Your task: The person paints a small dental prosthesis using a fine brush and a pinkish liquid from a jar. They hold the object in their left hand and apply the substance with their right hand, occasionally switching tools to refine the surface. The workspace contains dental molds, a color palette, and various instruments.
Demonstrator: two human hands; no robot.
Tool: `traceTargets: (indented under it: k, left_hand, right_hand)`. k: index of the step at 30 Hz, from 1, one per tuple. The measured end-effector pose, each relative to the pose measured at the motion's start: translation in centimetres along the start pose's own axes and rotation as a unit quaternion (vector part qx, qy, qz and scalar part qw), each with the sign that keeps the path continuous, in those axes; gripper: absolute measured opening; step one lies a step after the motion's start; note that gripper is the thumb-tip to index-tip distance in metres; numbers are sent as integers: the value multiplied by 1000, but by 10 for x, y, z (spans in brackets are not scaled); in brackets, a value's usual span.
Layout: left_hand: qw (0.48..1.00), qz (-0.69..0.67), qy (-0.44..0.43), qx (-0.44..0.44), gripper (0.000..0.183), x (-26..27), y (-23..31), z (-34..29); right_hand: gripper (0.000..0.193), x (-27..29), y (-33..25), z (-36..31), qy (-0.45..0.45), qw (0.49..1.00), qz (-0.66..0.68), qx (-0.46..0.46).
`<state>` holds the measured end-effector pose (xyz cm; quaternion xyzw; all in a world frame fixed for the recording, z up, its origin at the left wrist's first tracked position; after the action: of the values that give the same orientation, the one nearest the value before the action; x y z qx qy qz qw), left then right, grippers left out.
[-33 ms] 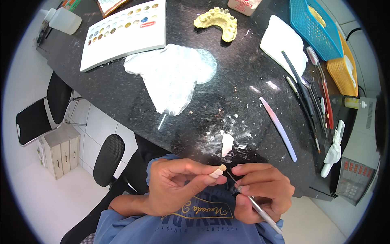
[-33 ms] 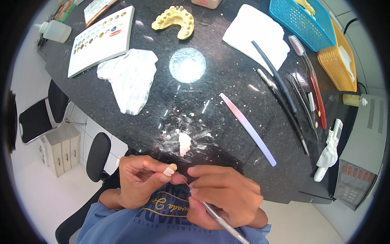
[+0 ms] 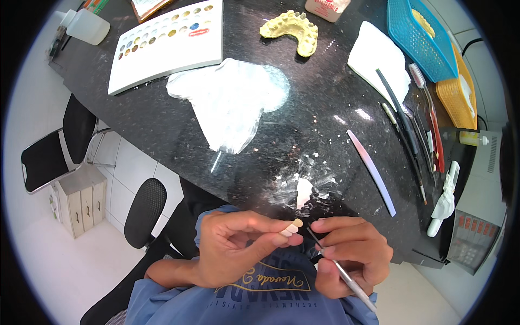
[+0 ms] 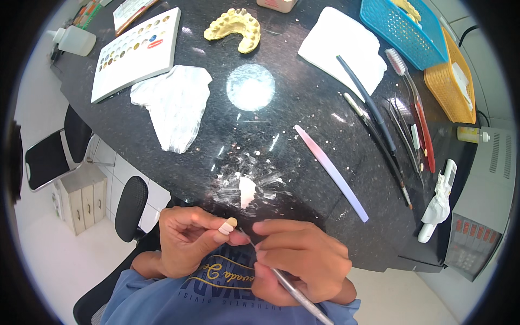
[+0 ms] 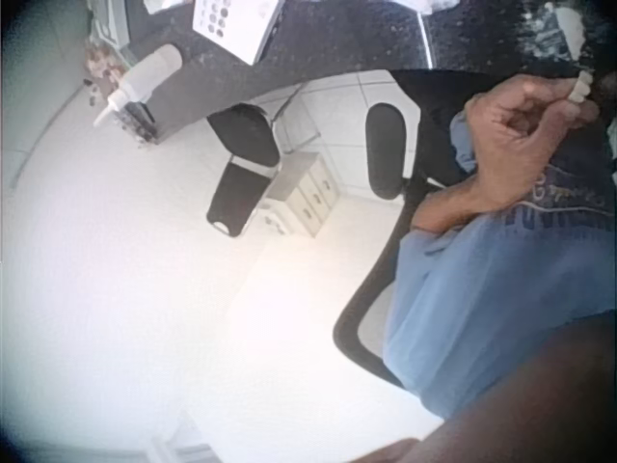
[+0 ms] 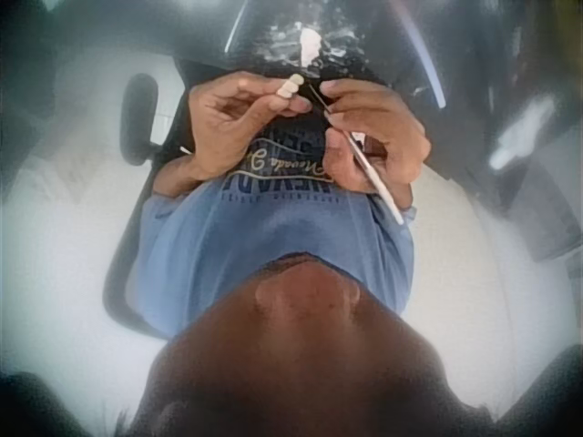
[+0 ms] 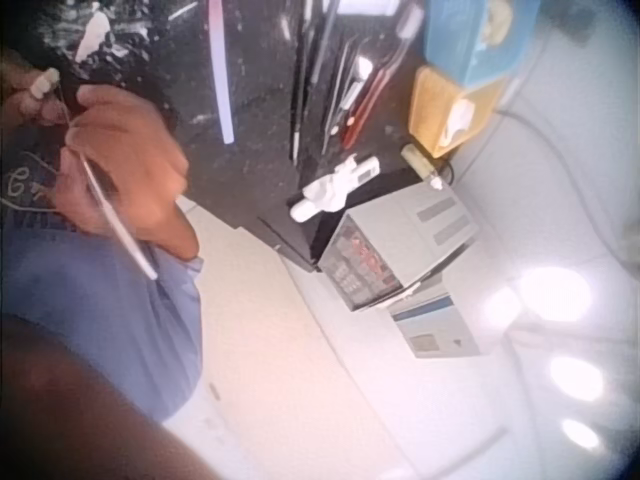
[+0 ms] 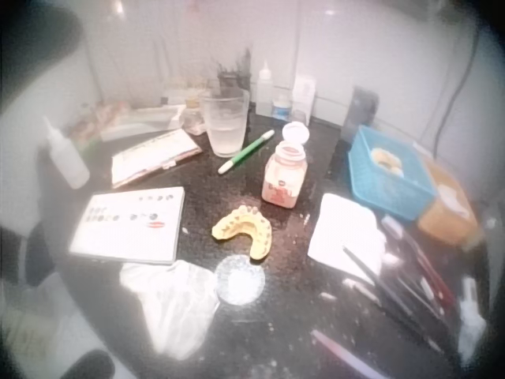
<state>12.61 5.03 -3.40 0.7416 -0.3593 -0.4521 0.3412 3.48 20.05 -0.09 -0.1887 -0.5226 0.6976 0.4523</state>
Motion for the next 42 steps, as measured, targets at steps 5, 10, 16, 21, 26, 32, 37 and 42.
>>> traceTargets:
  k: [5,10,16,21,26,32,37,42]
  left_hand:
    - [1000,-4,8,13,11,1,1,-1]
    - [999,-7,-21,43,12,0,8,3]
    - [998,-30,-14,59,13,1,5,2]
    - [999,-17,-22,38,14,2,4,1]
    - [999,-15,-24,27,13,3,3,2]
    - [1000,-3,-27,12,13,3,4,3]
    - [1000,-2,-28,10,12,4,4,3]
    - [1000,7,-27,6,12,3,4,3]
  right_hand:
    - [46,-2,6,-3,26,999,-37,23]
    - [71,-3,5,-8,157,986,-14,51]
    - [28,-5,-2,-8,28,994,-97,30]
    - [24,-6,-1,-1,-17,997,-66,44]
    - [24,-6,0,2,-29,997,-66,32]
    - [24,-5,-1,3,-35,997,-64,22]
    - [24,-6,-1,4,-43,997,-67,14]
    - [24,-6,-1,4,-41,997,-66,15]
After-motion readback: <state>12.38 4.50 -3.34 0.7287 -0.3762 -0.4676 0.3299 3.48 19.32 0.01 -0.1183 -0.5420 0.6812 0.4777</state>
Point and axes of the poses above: each hand's wrist, its own z-axis towards the middle knuckle, its own x-axis out of the back of the hand, y = z × x, the point moved 3 cm from there along z, towards the middle knuckle, and after that the axes turned 3 degrees about x, right-handed, at the moved point
